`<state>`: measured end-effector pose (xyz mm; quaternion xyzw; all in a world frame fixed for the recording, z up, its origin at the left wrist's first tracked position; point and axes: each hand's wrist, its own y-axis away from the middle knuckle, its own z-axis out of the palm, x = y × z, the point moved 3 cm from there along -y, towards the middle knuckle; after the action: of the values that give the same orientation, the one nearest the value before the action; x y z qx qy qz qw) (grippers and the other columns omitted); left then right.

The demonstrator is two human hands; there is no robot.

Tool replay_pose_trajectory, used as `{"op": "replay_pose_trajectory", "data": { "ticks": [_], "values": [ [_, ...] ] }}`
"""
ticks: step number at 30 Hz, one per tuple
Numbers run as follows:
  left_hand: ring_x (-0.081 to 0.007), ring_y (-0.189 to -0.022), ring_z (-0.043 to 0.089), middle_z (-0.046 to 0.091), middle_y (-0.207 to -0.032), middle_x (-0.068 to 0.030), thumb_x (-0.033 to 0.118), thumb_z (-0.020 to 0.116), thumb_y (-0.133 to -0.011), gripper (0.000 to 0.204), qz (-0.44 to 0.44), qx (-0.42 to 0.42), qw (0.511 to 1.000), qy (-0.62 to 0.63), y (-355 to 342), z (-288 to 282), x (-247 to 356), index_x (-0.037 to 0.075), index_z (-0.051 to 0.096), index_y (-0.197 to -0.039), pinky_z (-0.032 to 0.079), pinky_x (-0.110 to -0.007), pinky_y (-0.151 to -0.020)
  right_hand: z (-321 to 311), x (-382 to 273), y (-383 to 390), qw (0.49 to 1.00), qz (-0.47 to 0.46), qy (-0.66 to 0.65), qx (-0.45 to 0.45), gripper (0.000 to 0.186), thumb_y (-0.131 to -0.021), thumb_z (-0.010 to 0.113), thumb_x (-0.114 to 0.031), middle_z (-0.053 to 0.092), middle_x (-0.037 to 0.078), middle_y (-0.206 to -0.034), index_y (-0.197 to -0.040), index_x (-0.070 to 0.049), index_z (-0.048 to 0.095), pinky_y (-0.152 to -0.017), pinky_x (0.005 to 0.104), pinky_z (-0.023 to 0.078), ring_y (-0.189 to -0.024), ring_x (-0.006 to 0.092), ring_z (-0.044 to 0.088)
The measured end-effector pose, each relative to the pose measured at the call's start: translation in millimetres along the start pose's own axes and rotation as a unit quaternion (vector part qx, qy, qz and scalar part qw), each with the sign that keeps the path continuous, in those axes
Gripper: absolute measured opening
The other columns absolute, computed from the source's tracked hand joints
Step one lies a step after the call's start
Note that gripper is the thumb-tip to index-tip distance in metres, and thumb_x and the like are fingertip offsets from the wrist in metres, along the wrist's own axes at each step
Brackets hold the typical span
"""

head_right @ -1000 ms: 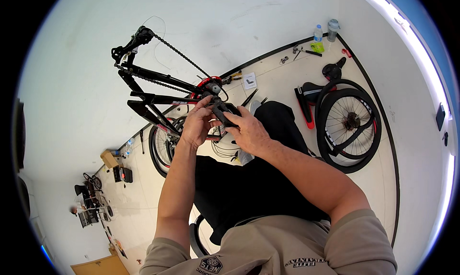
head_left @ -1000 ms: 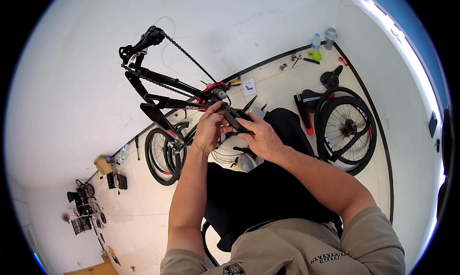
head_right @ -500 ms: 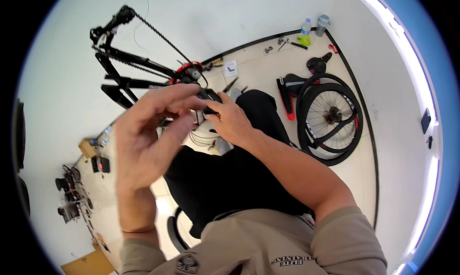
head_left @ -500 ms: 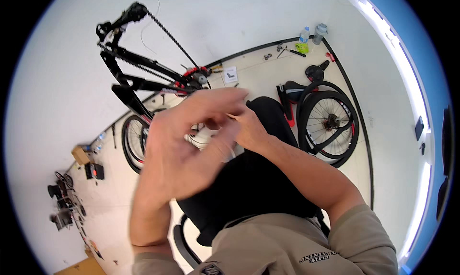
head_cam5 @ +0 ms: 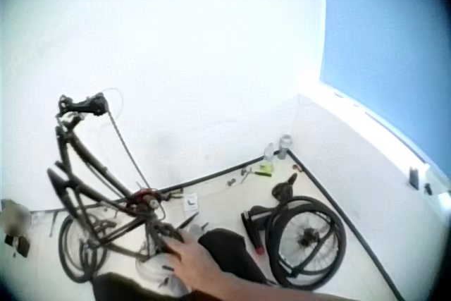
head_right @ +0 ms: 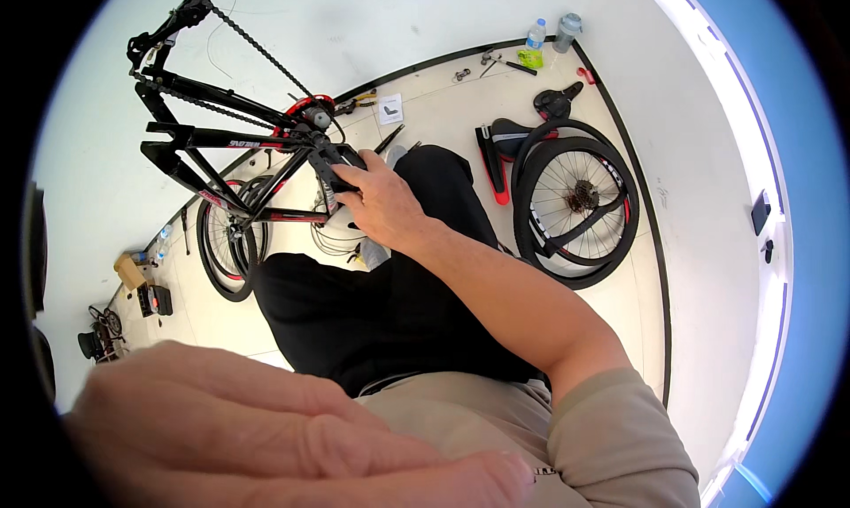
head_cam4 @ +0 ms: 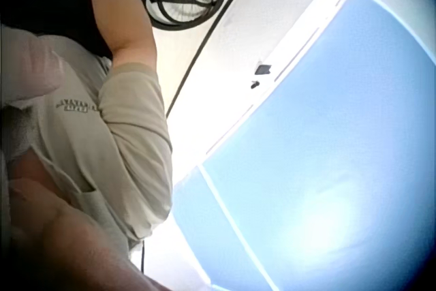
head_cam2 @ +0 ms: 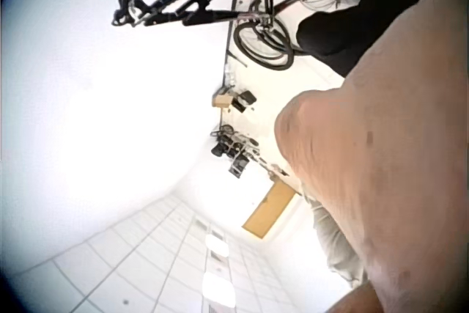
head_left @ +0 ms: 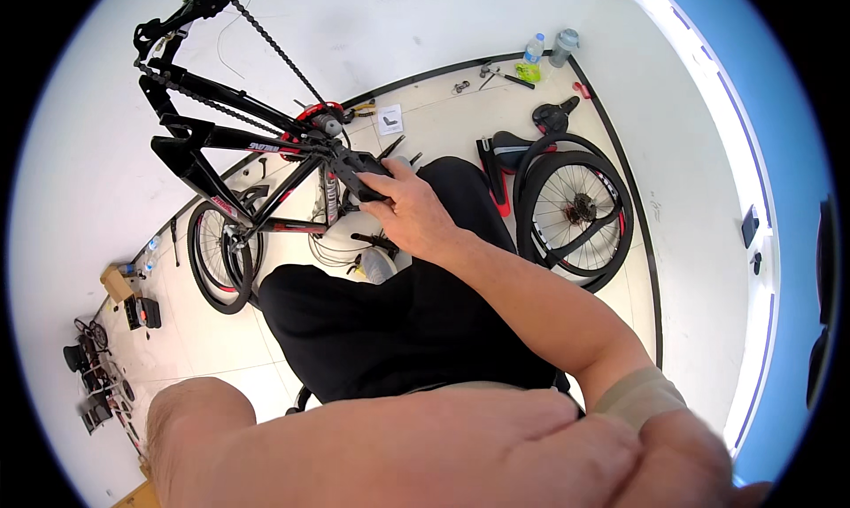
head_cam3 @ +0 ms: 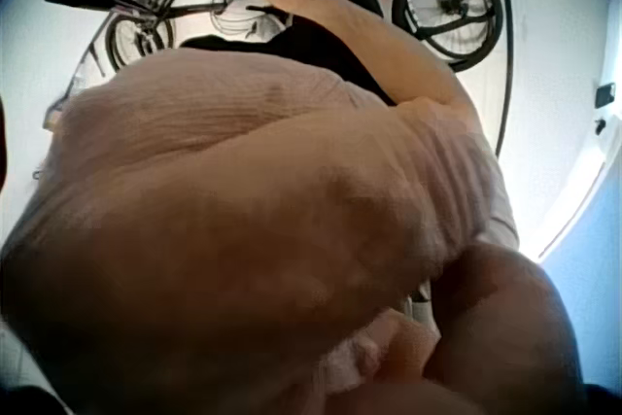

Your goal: The person uses a pedal removal tool to loosen and remove a bicycle pedal from the crank arm. They rotate the tool repeatedly, repositioning it several times to continue unscrewing the pedal until it is fully detached.

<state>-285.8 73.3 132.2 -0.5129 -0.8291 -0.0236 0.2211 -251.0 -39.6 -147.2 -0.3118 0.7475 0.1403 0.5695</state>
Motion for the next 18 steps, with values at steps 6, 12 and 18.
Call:
{"op": "replay_pose_trajectory", "data": {
  "ticks": [6,12,18],
  "values": [
    [-0.0166,-0.083,0.068,0.071,-0.092,-0.0115,-0.004,0.073,-0.077,0.027,0.022,-0.001,1.0,0.012,-9,18,6,0.0,0.062,-0.101,0.054,-0.029,-0.071,0,-6,0,1.0,0.014,-0.003,-0.019,0.036,-0.089,0.068,-0.014,0.054,0.021,-0.114,-0.125,-0.01,0.063,-0.087,0.0456,0.051,-0.1,0.0403,0.062],
    [-0.0172,-0.08,0.068,0.071,-0.09,-0.0117,-0.002,0.075,-0.075,0.026,0.038,-0.003,0.999,0.017,-15,24,11,0.001,0.061,-0.096,0.054,-0.029,-0.069,1,-7,-1,1.0,0.011,-0.002,-0.019,0.037,-0.088,0.069,-0.013,0.054,0.022,-0.115,-0.124,-0.011,0.064,-0.086,0.0457,0.052,-0.101,0.0408,0.062],
    [-0.0177,-0.076,0.068,0.071,-0.088,-0.012,-0.001,0.078,-0.073,0.026,0.043,-0.002,0.999,0.011,-20,29,14,0.001,0.059,-0.091,0.054,-0.029,-0.066,1,-4,-1,1.0,0.009,0.0,-0.011,0.038,-0.087,0.069,-0.013,0.053,0.023,-0.117,-0.124,-0.01,0.064,-0.087,0.0452,0.052,-0.102,0.0412,0.062]
  ]
}}
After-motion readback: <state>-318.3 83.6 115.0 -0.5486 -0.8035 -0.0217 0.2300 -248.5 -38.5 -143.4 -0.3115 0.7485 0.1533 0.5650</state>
